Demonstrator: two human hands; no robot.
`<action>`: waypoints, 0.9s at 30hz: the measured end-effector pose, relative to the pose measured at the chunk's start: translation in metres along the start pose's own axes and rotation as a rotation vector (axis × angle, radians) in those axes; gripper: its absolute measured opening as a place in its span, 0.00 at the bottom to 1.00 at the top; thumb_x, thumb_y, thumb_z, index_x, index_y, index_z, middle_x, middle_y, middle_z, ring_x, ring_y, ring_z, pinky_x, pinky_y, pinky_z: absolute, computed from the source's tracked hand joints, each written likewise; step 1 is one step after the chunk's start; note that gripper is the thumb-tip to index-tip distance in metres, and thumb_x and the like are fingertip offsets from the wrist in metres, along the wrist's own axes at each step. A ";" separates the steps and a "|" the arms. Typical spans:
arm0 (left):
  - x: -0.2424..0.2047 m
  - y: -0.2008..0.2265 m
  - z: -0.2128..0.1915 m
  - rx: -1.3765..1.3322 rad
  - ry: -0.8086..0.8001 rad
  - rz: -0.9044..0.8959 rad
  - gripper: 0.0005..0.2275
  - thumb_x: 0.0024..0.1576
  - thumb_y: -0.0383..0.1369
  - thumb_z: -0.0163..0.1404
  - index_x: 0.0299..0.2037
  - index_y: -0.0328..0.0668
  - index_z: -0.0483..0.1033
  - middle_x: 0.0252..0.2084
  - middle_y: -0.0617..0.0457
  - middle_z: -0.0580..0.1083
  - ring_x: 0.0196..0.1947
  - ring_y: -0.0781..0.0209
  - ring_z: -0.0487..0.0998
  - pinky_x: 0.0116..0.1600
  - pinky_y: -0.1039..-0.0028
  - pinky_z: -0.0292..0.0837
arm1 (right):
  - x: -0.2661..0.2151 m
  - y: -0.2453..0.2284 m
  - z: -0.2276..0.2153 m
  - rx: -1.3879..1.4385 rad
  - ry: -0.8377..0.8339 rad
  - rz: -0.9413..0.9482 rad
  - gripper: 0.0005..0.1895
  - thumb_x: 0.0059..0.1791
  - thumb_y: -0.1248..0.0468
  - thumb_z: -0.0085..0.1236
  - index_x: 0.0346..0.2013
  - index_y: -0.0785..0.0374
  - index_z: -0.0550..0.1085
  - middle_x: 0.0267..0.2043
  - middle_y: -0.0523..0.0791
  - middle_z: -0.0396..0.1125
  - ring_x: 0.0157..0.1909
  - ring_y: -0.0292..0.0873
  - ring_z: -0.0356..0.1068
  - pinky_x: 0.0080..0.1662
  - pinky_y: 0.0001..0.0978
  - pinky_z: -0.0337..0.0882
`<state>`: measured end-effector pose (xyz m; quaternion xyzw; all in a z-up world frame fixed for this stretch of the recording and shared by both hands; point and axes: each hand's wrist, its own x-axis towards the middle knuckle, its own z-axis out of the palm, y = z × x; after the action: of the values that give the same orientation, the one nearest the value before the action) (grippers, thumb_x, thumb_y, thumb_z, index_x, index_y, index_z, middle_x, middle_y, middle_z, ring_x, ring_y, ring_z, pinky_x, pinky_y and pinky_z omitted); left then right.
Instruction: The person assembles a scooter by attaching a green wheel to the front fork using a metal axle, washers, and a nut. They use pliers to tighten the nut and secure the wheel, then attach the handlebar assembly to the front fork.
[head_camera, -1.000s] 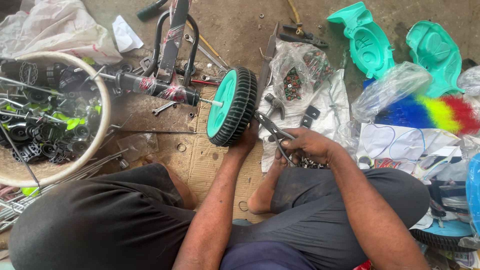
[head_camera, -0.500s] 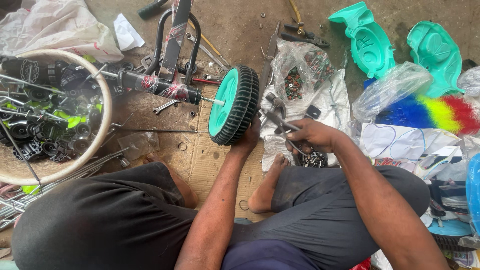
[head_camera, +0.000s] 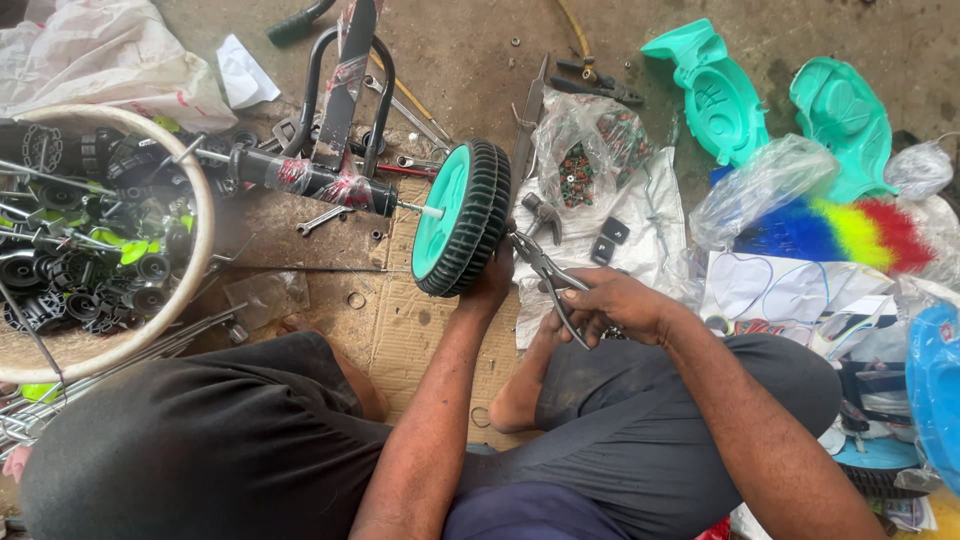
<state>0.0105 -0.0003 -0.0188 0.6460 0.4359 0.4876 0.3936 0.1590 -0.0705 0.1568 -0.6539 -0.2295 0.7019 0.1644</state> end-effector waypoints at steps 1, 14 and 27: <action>0.001 -0.001 0.001 -0.011 -0.019 -0.030 0.07 0.60 0.29 0.55 0.46 0.39 0.80 0.41 0.45 0.78 0.42 0.48 0.79 0.48 0.60 0.73 | 0.001 -0.002 -0.002 -0.008 0.000 0.012 0.20 0.54 0.59 0.49 0.56 0.68 0.69 0.41 0.52 0.76 0.37 0.43 0.77 0.29 0.31 0.74; 0.000 0.004 0.005 -0.105 -0.046 -0.177 0.06 0.62 0.29 0.54 0.45 0.35 0.79 0.38 0.45 0.77 0.39 0.49 0.79 0.45 0.62 0.73 | 0.017 0.007 -0.024 -0.013 0.028 0.067 0.14 0.56 0.58 0.47 0.48 0.67 0.71 0.35 0.50 0.74 0.33 0.41 0.74 0.32 0.31 0.71; -0.010 -0.013 0.022 -0.319 -0.080 -0.299 0.08 0.62 0.25 0.50 0.50 0.40 0.77 0.43 0.50 0.79 0.43 0.57 0.82 0.48 0.69 0.78 | -0.001 0.019 0.018 -0.029 0.158 0.029 0.22 0.52 0.60 0.48 0.62 0.57 0.67 0.39 0.47 0.74 0.34 0.39 0.74 0.29 0.31 0.69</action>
<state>0.0282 -0.0073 -0.0386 0.5224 0.4284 0.4606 0.5757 0.1424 -0.0888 0.1484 -0.7129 -0.2166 0.6470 0.1622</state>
